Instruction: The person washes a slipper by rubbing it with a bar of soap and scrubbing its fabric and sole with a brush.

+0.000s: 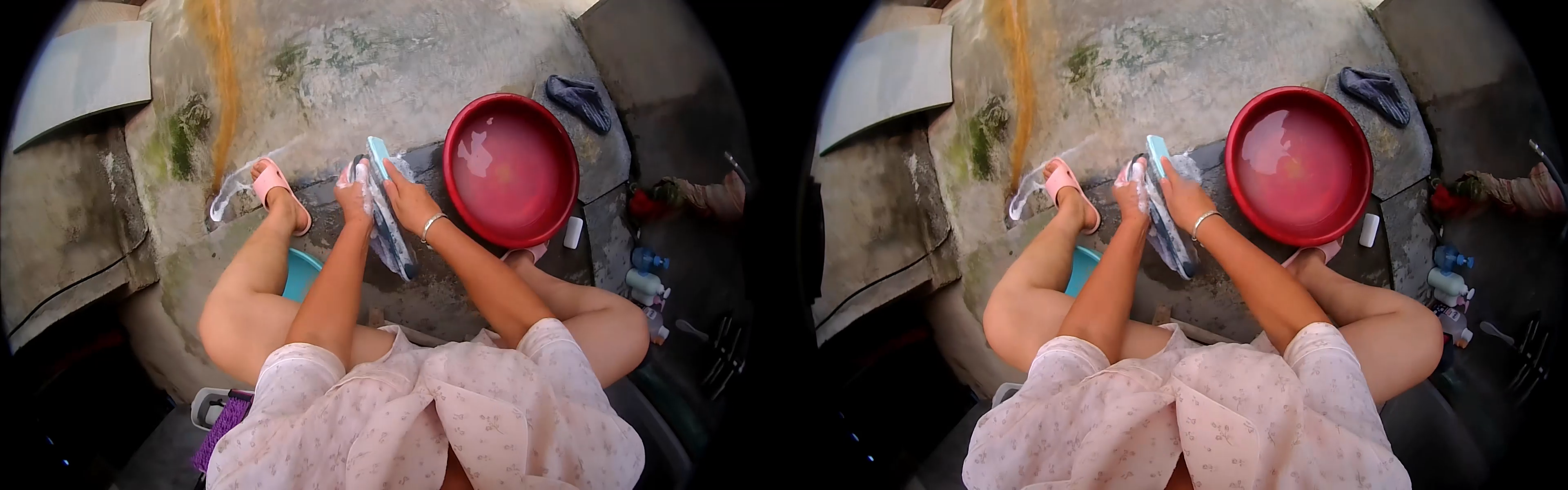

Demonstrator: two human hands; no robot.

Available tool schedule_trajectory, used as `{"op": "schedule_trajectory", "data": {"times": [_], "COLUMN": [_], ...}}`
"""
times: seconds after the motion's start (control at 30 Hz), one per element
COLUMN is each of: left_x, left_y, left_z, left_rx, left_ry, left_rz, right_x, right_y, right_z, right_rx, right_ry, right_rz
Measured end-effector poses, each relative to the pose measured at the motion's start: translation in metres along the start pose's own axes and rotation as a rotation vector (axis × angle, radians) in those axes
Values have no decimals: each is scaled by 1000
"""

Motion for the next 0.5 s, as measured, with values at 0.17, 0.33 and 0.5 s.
{"op": "schedule_trajectory", "data": {"times": [0.17, 0.33, 0.5], "left_x": [-6, 2, -8], "left_y": [-1, 8, 19], "left_z": [-11, 12, -18], "left_rx": [-32, 75, 62], "left_ry": [89, -27, 54], "left_rz": [111, 13, 44], "right_x": [1, 16, -7], "right_y": [-17, 21, -20], "right_z": [17, -12, 21], "right_rx": [-56, 46, 67], "right_ry": [-52, -12, -119], "right_rz": [-42, -98, -129]}}
Point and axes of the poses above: each hand's wrist, its own z-axis away from the middle knuckle, its own x-axis out of the palm, y = z × x, the point moved 1 cm from there along -z, towards the middle knuckle, and after that the axes turned 10 degrees about y, right-handed, at the moved point
